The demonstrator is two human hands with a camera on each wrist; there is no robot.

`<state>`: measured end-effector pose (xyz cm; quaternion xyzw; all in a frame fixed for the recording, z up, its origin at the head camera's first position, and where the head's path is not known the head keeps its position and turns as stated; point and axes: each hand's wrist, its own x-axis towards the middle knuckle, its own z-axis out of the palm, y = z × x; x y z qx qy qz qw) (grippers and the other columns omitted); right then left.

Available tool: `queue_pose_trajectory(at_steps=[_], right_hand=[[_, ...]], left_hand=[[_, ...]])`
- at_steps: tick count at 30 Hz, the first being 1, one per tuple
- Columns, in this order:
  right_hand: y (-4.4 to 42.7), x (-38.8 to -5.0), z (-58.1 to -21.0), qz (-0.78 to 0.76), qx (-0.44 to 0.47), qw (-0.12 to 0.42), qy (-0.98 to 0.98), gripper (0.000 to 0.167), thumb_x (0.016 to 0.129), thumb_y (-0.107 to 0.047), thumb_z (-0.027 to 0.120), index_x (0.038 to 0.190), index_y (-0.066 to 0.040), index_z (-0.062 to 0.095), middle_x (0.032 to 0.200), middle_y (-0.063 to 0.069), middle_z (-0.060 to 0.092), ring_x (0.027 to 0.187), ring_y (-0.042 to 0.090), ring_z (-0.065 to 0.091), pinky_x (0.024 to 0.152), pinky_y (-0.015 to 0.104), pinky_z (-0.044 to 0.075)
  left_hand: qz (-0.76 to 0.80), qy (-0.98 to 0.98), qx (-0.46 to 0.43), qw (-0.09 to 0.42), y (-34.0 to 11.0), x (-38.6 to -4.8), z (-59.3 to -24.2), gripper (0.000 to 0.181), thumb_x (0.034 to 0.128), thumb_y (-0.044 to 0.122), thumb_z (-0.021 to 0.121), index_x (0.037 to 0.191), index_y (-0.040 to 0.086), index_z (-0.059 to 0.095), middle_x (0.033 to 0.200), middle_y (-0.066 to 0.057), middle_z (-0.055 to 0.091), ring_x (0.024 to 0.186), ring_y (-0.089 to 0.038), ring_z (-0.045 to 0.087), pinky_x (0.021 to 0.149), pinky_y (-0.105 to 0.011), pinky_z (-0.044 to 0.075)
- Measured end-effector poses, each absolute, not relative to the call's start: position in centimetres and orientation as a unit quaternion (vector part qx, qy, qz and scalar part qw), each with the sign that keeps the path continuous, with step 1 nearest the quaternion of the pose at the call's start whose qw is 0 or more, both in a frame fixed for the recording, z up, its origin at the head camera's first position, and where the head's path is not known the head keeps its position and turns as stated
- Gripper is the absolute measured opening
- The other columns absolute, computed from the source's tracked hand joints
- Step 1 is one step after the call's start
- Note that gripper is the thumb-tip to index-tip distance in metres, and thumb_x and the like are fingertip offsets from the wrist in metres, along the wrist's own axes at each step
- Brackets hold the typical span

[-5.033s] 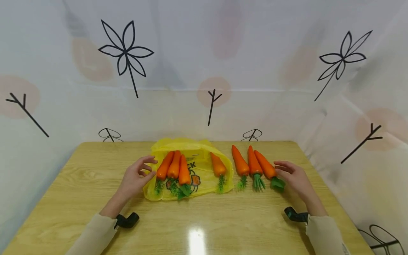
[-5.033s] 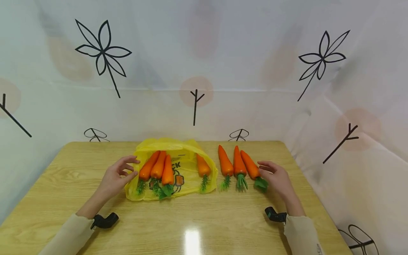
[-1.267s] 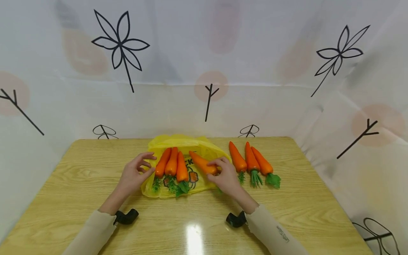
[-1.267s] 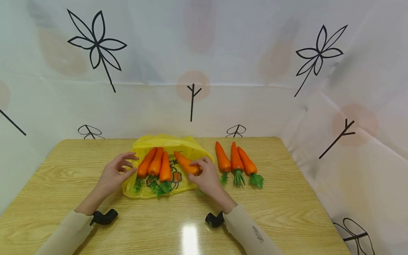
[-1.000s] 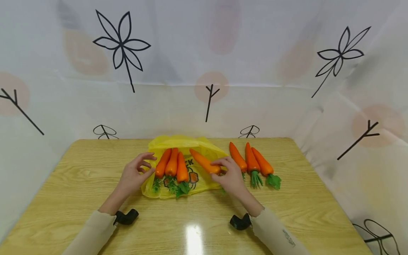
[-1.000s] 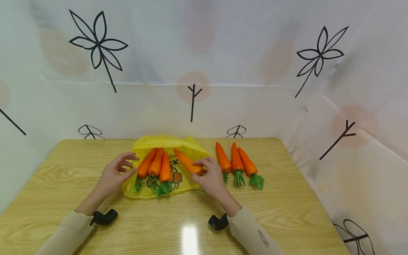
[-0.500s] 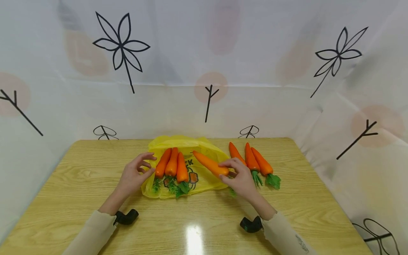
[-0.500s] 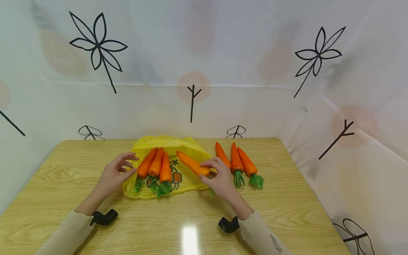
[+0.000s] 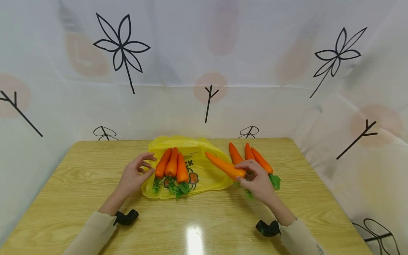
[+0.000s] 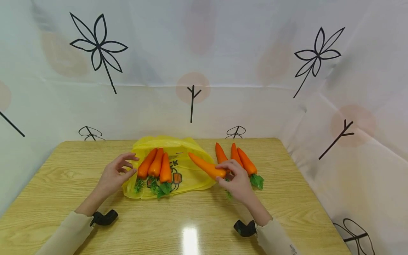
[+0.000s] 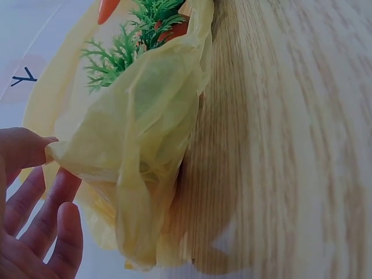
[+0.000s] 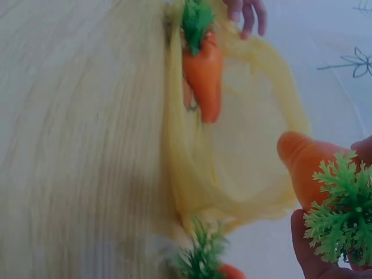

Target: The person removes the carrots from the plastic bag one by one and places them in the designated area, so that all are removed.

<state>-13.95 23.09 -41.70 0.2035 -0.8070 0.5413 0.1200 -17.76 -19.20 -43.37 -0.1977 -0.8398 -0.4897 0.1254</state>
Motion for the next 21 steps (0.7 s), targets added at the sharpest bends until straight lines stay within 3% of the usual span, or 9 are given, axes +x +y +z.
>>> queue_pose_trajectory(at_steps=[7, 21], right_hand=[[25.5, -13.6, -40.8, 0.555, 0.229, 0.109, -0.793, 0.03, 0.086, 0.014, 0.067, 0.114, 0.001, 0.066, 0.115, 0.015, 0.057, 0.094, 0.016, 0.057, 0.07, 0.025, 0.055], [28.9, -12.7, -39.3, 0.588, 0.251, 0.094, -0.763, 0.03, 0.09, 0.017, 0.059, 0.119, 0.008, 0.06, 0.119, 0.004, 0.057, 0.093, 0.013, 0.057, 0.069, 0.023, 0.054]], left_hand=[[-0.489, -0.841, -0.198, 0.124, -19.2, -17.8, -43.4, 0.047, 0.0906, 0.003, 0.072, 0.135, 0.01, 0.058, 0.117, -0.008, 0.068, 0.09, -0.02, 0.063, 0.071, -0.027, 0.051], [-0.479, -0.85, -0.189, 0.114, -19.0, -17.7, -43.4, 0.047, 0.0906, 0.002, 0.072, 0.135, 0.01, 0.058, 0.117, -0.007, 0.067, 0.09, -0.019, 0.064, 0.072, -0.028, 0.051]])
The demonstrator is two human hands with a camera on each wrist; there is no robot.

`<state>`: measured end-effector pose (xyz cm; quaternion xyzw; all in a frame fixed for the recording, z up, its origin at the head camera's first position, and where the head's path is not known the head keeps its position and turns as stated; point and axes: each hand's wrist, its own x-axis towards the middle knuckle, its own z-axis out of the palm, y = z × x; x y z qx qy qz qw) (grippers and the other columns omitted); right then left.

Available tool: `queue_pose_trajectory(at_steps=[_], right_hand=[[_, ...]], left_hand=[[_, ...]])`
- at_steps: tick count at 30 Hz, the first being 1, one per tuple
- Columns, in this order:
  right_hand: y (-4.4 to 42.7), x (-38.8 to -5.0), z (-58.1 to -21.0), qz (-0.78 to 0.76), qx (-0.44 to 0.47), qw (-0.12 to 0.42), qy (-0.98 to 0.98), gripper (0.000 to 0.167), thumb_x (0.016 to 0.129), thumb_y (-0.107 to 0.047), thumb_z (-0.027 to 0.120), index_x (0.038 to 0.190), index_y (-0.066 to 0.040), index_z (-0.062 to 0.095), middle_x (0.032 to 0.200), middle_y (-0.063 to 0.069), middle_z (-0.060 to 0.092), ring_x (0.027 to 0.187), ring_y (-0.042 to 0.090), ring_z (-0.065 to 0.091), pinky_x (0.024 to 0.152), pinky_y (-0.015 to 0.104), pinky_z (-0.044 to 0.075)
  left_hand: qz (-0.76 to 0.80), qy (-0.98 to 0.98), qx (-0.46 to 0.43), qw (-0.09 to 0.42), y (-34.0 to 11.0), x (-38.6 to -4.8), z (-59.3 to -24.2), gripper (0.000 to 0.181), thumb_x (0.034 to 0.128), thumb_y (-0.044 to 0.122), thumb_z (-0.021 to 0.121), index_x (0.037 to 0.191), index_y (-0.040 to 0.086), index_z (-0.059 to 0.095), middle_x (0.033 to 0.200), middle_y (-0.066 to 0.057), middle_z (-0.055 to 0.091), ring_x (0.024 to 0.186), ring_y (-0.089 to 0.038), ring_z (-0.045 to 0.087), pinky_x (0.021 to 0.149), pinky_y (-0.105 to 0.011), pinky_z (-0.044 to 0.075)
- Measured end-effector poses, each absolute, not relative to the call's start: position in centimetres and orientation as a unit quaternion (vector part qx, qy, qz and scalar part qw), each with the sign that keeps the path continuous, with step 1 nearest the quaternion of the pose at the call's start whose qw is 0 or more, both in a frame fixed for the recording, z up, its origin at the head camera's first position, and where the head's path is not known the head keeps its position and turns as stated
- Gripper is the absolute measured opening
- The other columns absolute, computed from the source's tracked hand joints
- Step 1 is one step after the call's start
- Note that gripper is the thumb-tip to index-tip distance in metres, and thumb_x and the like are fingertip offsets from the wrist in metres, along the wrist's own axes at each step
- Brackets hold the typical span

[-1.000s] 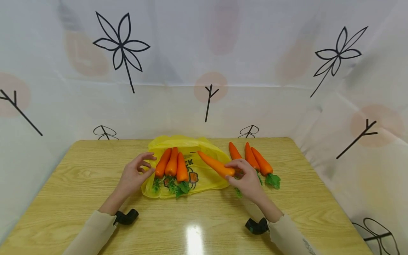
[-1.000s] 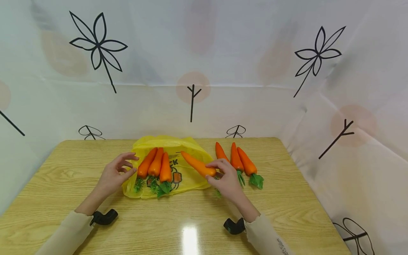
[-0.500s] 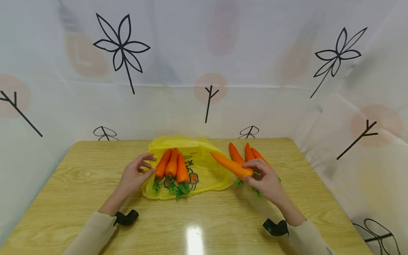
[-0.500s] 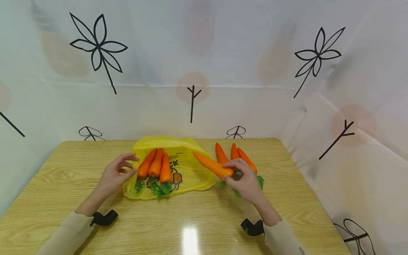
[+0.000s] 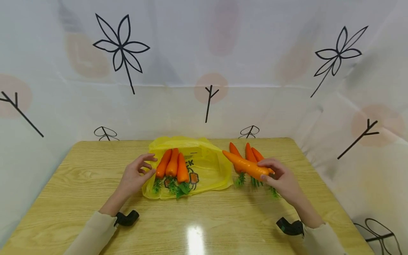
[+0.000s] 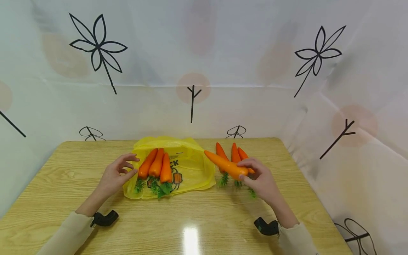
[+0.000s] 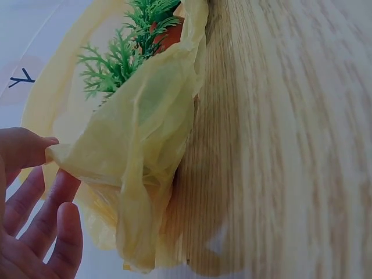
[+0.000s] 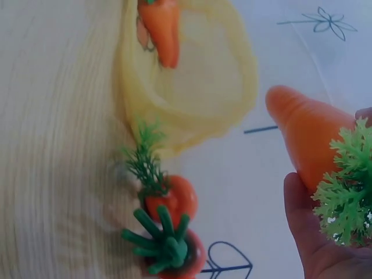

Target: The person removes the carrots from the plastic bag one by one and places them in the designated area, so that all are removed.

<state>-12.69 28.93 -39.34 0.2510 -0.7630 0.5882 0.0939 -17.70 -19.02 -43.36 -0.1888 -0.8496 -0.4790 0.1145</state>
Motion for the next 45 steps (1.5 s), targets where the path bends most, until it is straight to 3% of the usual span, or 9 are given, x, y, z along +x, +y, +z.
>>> queue_pose_trajectory(at_steps=[8, 20, 33, 45], right_hand=[[31.0, -12.7, -38.8, 0.64, 0.22, 0.097, -0.73, 0.031, 0.094, 0.016, 0.055, 0.121, 0.003, 0.063, 0.122, 0.005, 0.059, 0.108, 0.011, 0.06, 0.077, 0.022, 0.055], [33.1, -13.2, -39.1, 0.614, 0.059, 0.122, -0.778, 0.03, 0.098, -0.004, 0.062, 0.128, 0.001, 0.061, 0.119, -0.01, 0.059, 0.103, 0.0, 0.059, 0.081, 0.012, 0.048], [35.5, -14.2, -41.3, 0.552, -0.041, 0.123, -0.824, 0.043, 0.098, -0.027, 0.065, 0.134, -0.004, 0.058, 0.116, -0.015, 0.056, 0.102, 0.001, 0.057, 0.082, 0.014, 0.046], [36.3, -14.5, -42.4, 0.522, -0.068, 0.1, -0.844, 0.052, 0.099, -0.036, 0.062, 0.138, -0.002, 0.055, 0.136, 0.012, 0.048, 0.101, -0.006, 0.053, 0.079, 0.015, 0.049]], left_hand=[[-0.486, -0.845, -0.192, 0.115, -19.0, -17.8, -43.6, 0.046, 0.0913, 0.006, 0.072, 0.135, 0.012, 0.058, 0.117, -0.006, 0.067, 0.09, -0.019, 0.064, 0.072, -0.029, 0.051], [-0.49, -0.843, -0.192, 0.113, -19.0, -17.9, -43.3, 0.047, 0.0914, 0.006, 0.072, 0.136, 0.013, 0.057, 0.119, -0.006, 0.067, 0.092, -0.02, 0.064, 0.073, -0.029, 0.051], [-0.489, -0.843, -0.192, 0.116, -19.2, -17.8, -43.5, 0.046, 0.091, 0.005, 0.073, 0.135, 0.012, 0.059, 0.117, -0.006, 0.067, 0.09, -0.02, 0.065, 0.072, -0.029, 0.052], [-0.489, -0.844, -0.185, 0.118, -19.1, -17.7, -43.7, 0.049, 0.0896, 0.003, 0.074, 0.136, 0.009, 0.057, 0.118, -0.009, 0.067, 0.091, -0.022, 0.065, 0.072, -0.028, 0.051]])
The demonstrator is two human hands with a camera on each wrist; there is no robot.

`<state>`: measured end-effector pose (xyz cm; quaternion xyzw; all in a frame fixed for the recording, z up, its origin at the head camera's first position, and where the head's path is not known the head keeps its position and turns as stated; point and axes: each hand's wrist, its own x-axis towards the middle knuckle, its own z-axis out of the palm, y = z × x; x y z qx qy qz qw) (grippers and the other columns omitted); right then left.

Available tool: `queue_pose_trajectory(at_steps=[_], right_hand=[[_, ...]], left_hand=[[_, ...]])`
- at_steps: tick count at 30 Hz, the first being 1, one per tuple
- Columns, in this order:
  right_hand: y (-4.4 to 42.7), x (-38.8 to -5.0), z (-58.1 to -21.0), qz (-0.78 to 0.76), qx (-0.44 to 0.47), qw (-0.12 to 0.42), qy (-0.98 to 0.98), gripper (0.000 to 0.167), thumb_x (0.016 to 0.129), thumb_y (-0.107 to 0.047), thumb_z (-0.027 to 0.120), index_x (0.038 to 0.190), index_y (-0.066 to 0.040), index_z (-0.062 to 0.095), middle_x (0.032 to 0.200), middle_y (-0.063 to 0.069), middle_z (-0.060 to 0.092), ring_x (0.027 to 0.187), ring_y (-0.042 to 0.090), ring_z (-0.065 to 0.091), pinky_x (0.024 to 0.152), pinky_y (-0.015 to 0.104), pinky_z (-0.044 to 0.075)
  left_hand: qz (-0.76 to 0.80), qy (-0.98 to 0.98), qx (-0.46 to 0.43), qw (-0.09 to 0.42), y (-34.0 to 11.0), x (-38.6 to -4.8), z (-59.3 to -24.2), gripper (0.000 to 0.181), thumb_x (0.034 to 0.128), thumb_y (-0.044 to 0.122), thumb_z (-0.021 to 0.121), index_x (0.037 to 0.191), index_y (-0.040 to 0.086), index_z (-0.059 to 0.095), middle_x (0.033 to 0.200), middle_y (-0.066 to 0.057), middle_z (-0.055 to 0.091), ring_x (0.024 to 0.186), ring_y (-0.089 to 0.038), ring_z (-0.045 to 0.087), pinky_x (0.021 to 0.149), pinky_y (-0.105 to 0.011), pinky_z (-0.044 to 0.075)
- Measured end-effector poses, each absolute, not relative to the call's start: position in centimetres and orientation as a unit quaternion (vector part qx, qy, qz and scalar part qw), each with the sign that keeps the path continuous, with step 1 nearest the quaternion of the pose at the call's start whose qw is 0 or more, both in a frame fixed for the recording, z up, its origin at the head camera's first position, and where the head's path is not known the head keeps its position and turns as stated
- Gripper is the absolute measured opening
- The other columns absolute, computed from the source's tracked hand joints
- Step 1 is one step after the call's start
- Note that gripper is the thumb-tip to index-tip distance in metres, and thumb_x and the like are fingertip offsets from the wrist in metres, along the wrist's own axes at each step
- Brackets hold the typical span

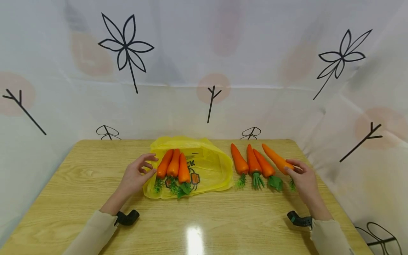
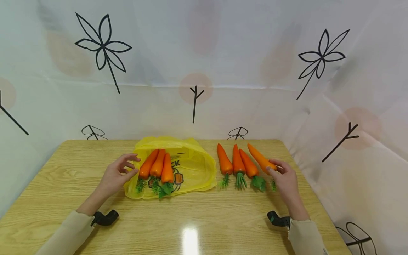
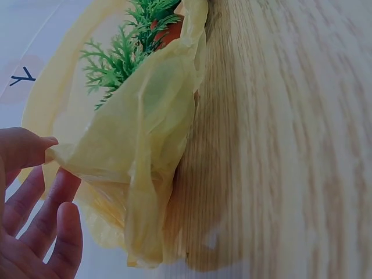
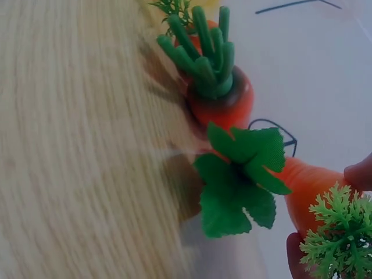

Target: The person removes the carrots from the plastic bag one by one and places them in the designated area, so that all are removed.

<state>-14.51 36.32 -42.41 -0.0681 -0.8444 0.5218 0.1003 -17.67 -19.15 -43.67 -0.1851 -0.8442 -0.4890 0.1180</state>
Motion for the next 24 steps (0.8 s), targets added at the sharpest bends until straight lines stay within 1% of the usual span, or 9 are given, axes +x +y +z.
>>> queue_pose_trajectory(at_steps=[3, 5, 9, 13, 18, 24], right_hand=[[36.3, -14.7, -42.8, 0.524, -0.074, 0.095, -0.843, 0.053, 0.099, -0.034, 0.063, 0.138, 0.0, 0.054, 0.139, 0.014, 0.046, 0.1, -0.007, 0.052, 0.076, 0.017, 0.049], [36.3, -14.8, -43.1, 0.523, -0.077, 0.09, -0.844, 0.054, 0.099, -0.034, 0.063, 0.139, 0.001, 0.053, 0.14, 0.016, 0.044, 0.1, -0.006, 0.051, 0.072, 0.019, 0.049], [36.2, -15.0, -43.6, 0.533, -0.08, 0.082, -0.838, 0.053, 0.098, -0.034, 0.064, 0.138, 0.0, 0.054, 0.14, 0.016, 0.043, 0.101, -0.003, 0.051, 0.069, 0.02, 0.049], [36.0, -15.1, -44.0, 0.542, -0.081, 0.081, -0.832, 0.051, 0.098, -0.03, 0.066, 0.137, 0.001, 0.055, 0.137, 0.014, 0.046, 0.1, -0.003, 0.052, 0.072, 0.018, 0.05], [35.9, -15.3, -44.4, 0.532, -0.074, 0.071, -0.841, 0.052, 0.098, -0.028, 0.065, 0.137, 0.003, 0.053, 0.141, 0.017, 0.045, 0.101, -0.005, 0.052, 0.073, 0.019, 0.051], [35.8, -15.4, -44.8, 0.534, -0.06, 0.057, -0.841, 0.054, 0.098, -0.027, 0.067, 0.137, 0.007, 0.053, 0.143, 0.022, 0.044, 0.103, -0.008, 0.049, 0.079, 0.015, 0.05]], left_hand=[[-0.488, -0.846, -0.183, 0.116, -19.2, -17.6, -43.6, 0.049, 0.0899, 0.003, 0.073, 0.136, 0.009, 0.057, 0.119, -0.009, 0.067, 0.091, -0.023, 0.064, 0.072, -0.029, 0.051], [-0.486, -0.846, -0.185, 0.118, -19.2, -17.6, -43.6, 0.049, 0.0898, 0.003, 0.073, 0.136, 0.008, 0.057, 0.119, -0.01, 0.067, 0.091, -0.023, 0.064, 0.072, -0.029, 0.051], [-0.483, -0.847, -0.188, 0.121, -19.2, -17.6, -43.8, 0.049, 0.0892, 0.001, 0.073, 0.135, 0.006, 0.057, 0.118, -0.011, 0.067, 0.09, -0.023, 0.064, 0.071, -0.028, 0.051], [-0.481, -0.849, -0.185, 0.119, -19.3, -17.7, -43.9, 0.049, 0.0893, 0.001, 0.073, 0.135, 0.006, 0.057, 0.118, -0.011, 0.067, 0.09, -0.023, 0.064, 0.071, -0.029, 0.051], [-0.485, -0.849, -0.179, 0.113, -19.3, -17.7, -43.8, 0.049, 0.0902, 0.003, 0.073, 0.136, 0.009, 0.057, 0.119, -0.008, 0.067, 0.091, -0.022, 0.064, 0.072, -0.029, 0.051], [-0.487, -0.848, -0.178, 0.113, -19.2, -17.7, -43.8, 0.049, 0.09, 0.003, 0.073, 0.135, 0.009, 0.057, 0.119, -0.008, 0.067, 0.091, -0.023, 0.064, 0.072, -0.029, 0.051]])
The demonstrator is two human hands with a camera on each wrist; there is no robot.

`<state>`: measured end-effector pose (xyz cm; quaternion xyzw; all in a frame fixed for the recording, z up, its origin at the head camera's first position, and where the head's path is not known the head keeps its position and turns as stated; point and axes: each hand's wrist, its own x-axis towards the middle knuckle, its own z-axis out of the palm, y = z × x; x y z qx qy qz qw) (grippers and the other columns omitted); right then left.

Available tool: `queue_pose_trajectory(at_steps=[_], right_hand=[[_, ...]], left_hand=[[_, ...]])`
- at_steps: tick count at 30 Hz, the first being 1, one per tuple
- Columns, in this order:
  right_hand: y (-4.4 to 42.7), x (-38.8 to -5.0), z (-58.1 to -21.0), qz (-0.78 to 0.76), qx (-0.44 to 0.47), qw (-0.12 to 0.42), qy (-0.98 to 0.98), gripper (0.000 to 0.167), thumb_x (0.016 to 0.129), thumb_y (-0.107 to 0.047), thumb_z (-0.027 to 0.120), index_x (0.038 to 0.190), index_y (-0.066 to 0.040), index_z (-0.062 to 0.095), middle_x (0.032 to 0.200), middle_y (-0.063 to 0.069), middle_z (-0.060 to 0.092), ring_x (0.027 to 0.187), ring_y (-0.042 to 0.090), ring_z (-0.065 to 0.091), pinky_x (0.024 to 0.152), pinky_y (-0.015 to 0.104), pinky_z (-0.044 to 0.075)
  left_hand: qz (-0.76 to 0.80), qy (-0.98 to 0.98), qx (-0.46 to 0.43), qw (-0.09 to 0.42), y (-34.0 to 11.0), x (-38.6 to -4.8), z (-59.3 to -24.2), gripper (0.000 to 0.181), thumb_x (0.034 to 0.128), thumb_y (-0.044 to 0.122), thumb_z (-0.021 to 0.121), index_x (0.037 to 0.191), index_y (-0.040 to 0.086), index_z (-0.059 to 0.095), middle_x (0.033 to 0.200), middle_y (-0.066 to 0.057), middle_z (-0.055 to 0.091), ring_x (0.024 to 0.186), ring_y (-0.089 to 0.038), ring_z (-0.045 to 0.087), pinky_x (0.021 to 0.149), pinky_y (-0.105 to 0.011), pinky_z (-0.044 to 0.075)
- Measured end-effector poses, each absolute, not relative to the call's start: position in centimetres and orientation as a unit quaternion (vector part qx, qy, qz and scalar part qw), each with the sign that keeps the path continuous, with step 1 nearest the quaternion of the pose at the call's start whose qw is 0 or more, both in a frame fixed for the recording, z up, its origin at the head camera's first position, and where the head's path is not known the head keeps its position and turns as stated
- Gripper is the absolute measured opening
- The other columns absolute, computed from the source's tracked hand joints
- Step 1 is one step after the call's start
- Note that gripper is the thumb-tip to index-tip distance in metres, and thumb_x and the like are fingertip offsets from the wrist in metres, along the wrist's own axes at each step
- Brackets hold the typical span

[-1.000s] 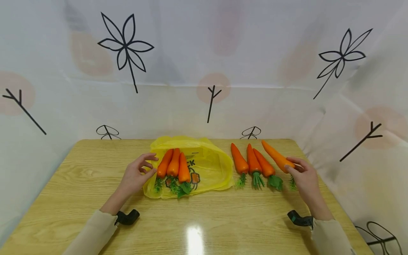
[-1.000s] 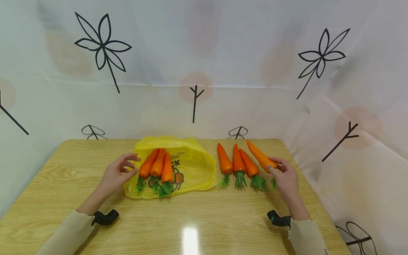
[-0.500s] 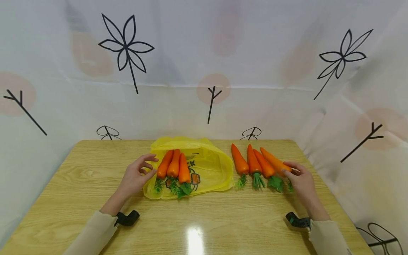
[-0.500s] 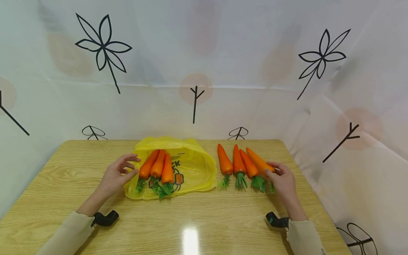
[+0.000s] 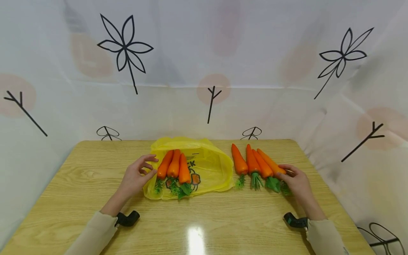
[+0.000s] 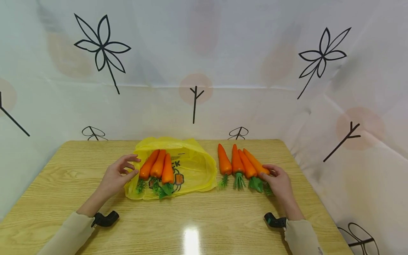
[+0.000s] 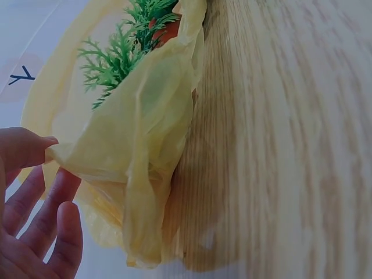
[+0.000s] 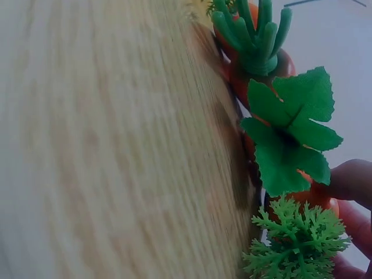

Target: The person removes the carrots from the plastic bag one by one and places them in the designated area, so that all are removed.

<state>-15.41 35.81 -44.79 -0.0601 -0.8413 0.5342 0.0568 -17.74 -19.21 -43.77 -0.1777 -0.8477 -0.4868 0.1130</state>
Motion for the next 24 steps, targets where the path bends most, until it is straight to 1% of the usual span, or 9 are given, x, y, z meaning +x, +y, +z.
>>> queue_pose_trajectory(at_steps=[6, 11, 14, 15, 17, 21, 22, 24], right_hand=[[35.8, -15.3, -44.8, 0.544, -0.045, 0.039, -0.837, 0.055, 0.098, -0.027, 0.066, 0.138, 0.007, 0.051, 0.145, 0.024, 0.042, 0.107, -0.007, 0.048, 0.08, 0.016, 0.05], [35.8, -15.4, -44.6, 0.54, -0.04, 0.024, -0.84, 0.057, 0.098, -0.029, 0.065, 0.141, 0.006, 0.049, 0.145, 0.028, 0.043, 0.104, -0.008, 0.05, 0.081, 0.018, 0.051], [35.8, -15.5, -44.3, 0.524, -0.042, 0.024, -0.85, 0.056, 0.099, -0.029, 0.065, 0.141, 0.005, 0.05, 0.144, 0.028, 0.045, 0.104, -0.006, 0.051, 0.081, 0.016, 0.05], [35.8, -15.5, -44.2, 0.518, -0.044, 0.026, -0.854, 0.056, 0.098, -0.03, 0.065, 0.141, 0.004, 0.051, 0.144, 0.028, 0.046, 0.106, -0.002, 0.052, 0.081, 0.015, 0.049], [35.7, -15.5, -44.0, 0.505, -0.046, 0.032, -0.861, 0.055, 0.099, -0.03, 0.065, 0.14, 0.003, 0.052, 0.143, 0.027, 0.047, 0.113, 0.009, 0.054, 0.079, 0.013, 0.048], [35.7, -15.4, -43.4, 0.49, -0.049, 0.047, -0.869, 0.055, 0.098, -0.031, 0.065, 0.139, 0.003, 0.053, 0.146, 0.026, 0.045, 0.127, 0.037, 0.047, 0.077, 0.01, 0.045], [35.7, -15.4, -43.2, 0.487, -0.048, 0.05, -0.87, 0.055, 0.098, -0.031, 0.065, 0.139, 0.003, 0.053, 0.147, 0.026, 0.044, 0.129, 0.041, 0.045, 0.077, 0.009, 0.044], [35.6, -15.4, -42.9, 0.485, -0.042, 0.059, -0.872, 0.054, 0.098, -0.031, 0.065, 0.139, 0.003, 0.054, 0.147, 0.026, 0.043, 0.13, 0.045, 0.043, 0.078, 0.008, 0.043]], left_hand=[[-0.492, -0.843, -0.184, 0.114, -19.2, -17.7, -43.7, 0.048, 0.0903, 0.004, 0.073, 0.135, 0.01, 0.058, 0.118, -0.007, 0.068, 0.091, -0.021, 0.064, 0.072, -0.029, 0.051], [-0.491, -0.843, -0.186, 0.115, -19.2, -17.7, -43.6, 0.046, 0.091, 0.005, 0.073, 0.134, 0.011, 0.058, 0.118, -0.005, 0.068, 0.09, -0.019, 0.064, 0.072, -0.029, 0.051], [-0.489, -0.844, -0.185, 0.116, -19.2, -17.7, -43.6, 0.046, 0.0911, 0.005, 0.072, 0.134, 0.011, 0.058, 0.118, -0.005, 0.068, 0.09, -0.019, 0.064, 0.073, -0.029, 0.051], [-0.489, -0.845, -0.185, 0.116, -19.3, -17.7, -43.6, 0.046, 0.0911, 0.005, 0.072, 0.134, 0.011, 0.058, 0.118, -0.005, 0.068, 0.09, -0.019, 0.064, 0.073, -0.029, 0.051], [-0.49, -0.844, -0.184, 0.116, -19.3, -17.7, -43.6, 0.046, 0.0911, 0.005, 0.072, 0.135, 0.011, 0.058, 0.118, -0.006, 0.068, 0.09, -0.02, 0.064, 0.073, -0.029, 0.051], [-0.492, -0.844, -0.182, 0.112, -19.3, -17.6, -43.8, 0.047, 0.0909, 0.005, 0.073, 0.135, 0.01, 0.058, 0.119, -0.007, 0.067, 0.091, -0.021, 0.064, 0.073, -0.03, 0.051], [-0.492, -0.844, -0.181, 0.111, -19.3, -17.6, -43.8, 0.048, 0.0909, 0.005, 0.073, 0.136, 0.01, 0.057, 0.119, -0.007, 0.067, 0.092, -0.021, 0.064, 0.073, -0.03, 0.051], [-0.491, -0.846, -0.178, 0.109, -19.3, -17.5, -43.9, 0.048, 0.0908, 0.005, 0.073, 0.136, 0.009, 0.057, 0.119, -0.007, 0.067, 0.092, -0.022, 0.064, 0.073, -0.03, 0.051]])
